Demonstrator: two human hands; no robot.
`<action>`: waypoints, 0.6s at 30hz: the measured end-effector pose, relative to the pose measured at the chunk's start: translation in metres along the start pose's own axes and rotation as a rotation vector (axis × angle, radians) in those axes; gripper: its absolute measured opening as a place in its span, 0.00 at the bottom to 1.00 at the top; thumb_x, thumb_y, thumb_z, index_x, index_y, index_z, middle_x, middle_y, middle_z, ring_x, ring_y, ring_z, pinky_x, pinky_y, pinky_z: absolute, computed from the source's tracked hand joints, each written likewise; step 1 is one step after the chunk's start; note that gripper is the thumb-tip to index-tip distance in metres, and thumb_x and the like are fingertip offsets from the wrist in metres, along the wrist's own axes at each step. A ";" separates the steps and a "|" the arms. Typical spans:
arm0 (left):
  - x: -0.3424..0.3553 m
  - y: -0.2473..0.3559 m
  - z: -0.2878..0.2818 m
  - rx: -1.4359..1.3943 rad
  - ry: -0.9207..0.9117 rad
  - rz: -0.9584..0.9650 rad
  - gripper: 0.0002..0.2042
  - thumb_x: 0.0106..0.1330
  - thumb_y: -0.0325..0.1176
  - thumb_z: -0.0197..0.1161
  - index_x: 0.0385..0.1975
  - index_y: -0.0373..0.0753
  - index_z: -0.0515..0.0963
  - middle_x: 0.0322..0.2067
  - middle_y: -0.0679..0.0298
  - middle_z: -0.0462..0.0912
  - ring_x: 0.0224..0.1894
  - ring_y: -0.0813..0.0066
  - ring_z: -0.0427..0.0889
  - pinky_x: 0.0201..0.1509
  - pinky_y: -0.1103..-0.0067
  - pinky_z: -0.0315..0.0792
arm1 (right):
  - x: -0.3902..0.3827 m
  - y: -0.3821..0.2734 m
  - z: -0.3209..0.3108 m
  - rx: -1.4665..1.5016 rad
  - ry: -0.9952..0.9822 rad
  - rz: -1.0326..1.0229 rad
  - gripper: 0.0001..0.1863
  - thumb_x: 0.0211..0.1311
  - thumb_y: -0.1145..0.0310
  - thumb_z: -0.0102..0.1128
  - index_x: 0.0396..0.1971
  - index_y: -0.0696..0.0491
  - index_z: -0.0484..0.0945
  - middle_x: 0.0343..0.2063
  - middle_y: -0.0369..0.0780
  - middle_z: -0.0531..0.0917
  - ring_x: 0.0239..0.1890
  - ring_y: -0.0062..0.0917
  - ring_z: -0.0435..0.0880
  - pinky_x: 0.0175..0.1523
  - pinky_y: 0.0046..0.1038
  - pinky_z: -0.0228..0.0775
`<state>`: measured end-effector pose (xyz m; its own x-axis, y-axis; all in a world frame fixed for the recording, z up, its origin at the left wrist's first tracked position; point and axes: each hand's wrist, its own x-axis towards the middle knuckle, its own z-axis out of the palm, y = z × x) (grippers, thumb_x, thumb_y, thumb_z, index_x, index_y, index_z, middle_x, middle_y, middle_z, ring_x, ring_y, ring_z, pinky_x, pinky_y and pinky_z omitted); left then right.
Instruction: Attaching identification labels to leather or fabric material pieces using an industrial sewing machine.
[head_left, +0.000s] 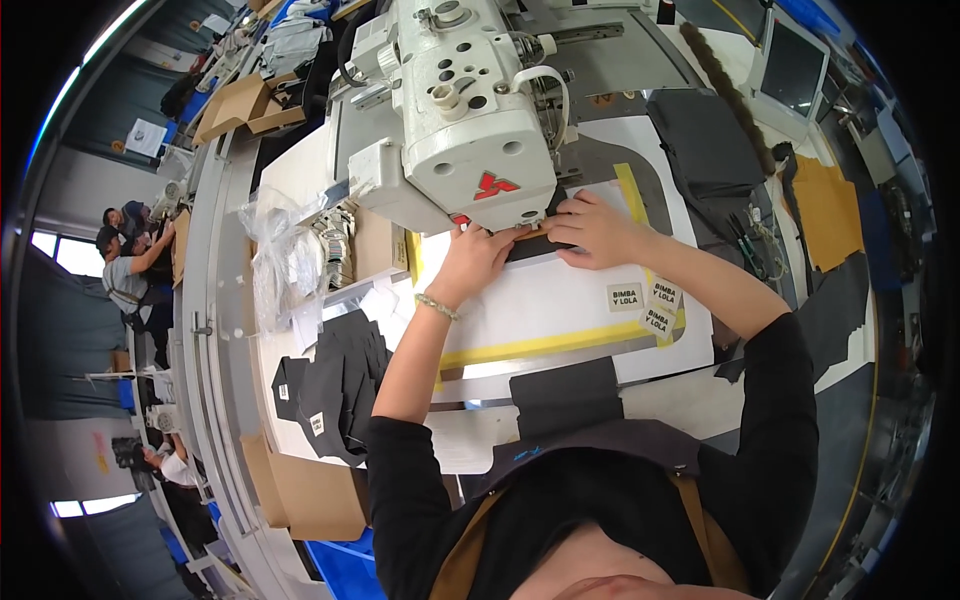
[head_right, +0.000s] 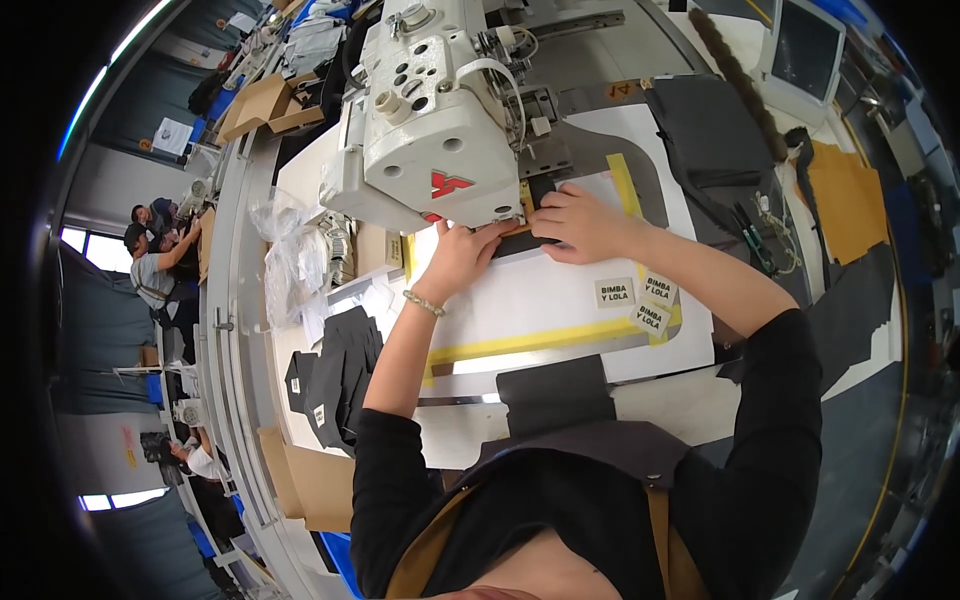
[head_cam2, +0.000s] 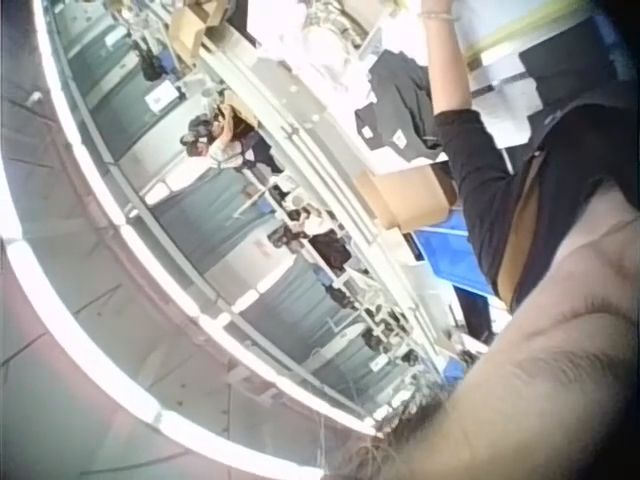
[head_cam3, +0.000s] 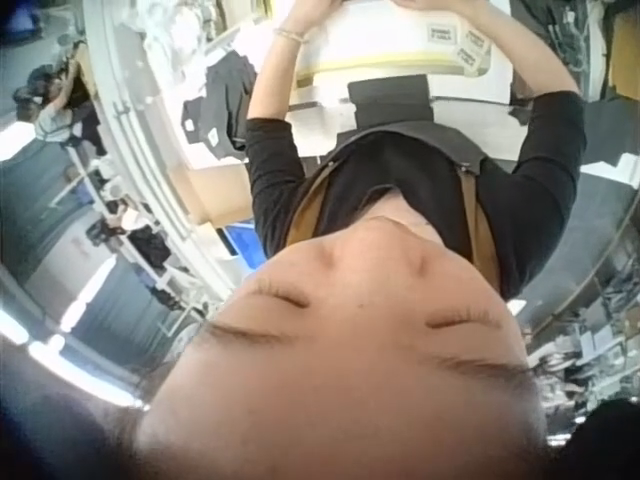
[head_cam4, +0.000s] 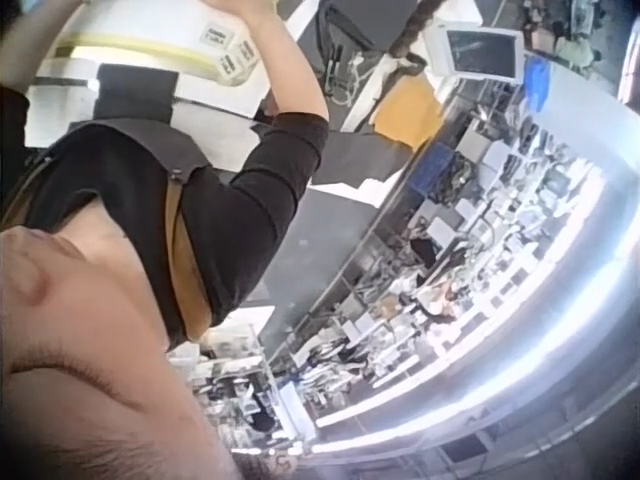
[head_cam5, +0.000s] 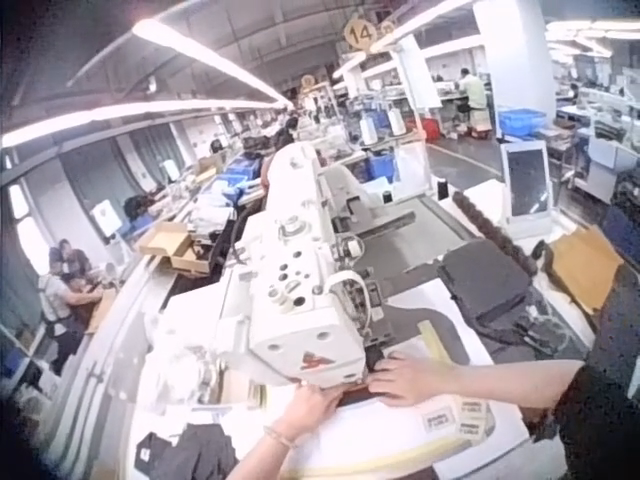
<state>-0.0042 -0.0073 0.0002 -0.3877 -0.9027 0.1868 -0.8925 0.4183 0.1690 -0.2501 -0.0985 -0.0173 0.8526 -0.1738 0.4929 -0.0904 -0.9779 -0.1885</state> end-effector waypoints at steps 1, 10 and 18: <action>0.001 -0.002 0.002 0.000 -0.012 -0.022 0.15 0.63 0.30 0.61 0.50 0.51 0.81 0.46 0.65 0.81 0.53 0.66 0.74 0.53 0.60 0.67 | 0.000 0.003 0.000 -0.001 0.017 -0.003 0.11 0.52 0.63 0.66 0.33 0.51 0.78 0.46 0.35 0.82 0.47 0.32 0.76 0.54 0.36 0.64; 0.001 -0.016 0.014 -0.021 0.017 -0.029 0.18 0.63 0.30 0.60 0.52 0.57 0.81 0.42 0.62 0.83 0.50 0.62 0.76 0.50 0.62 0.64 | 0.004 0.008 0.000 0.019 0.097 0.003 0.07 0.51 0.66 0.65 0.26 0.52 0.78 0.34 0.35 0.80 0.40 0.29 0.76 0.48 0.33 0.65; -0.004 -0.005 0.002 -0.014 -0.048 -0.160 0.19 0.63 0.30 0.61 0.53 0.56 0.80 0.46 0.66 0.82 0.52 0.65 0.74 0.58 0.64 0.54 | 0.003 0.006 0.001 0.023 0.066 -0.009 0.05 0.51 0.69 0.65 0.26 0.52 0.79 0.33 0.36 0.80 0.39 0.29 0.78 0.46 0.32 0.68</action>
<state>0.0012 -0.0061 -0.0033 -0.2513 -0.9616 0.1101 -0.9406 0.2695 0.2066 -0.2477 -0.1049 -0.0176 0.8176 -0.1730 0.5491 -0.0704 -0.9767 -0.2029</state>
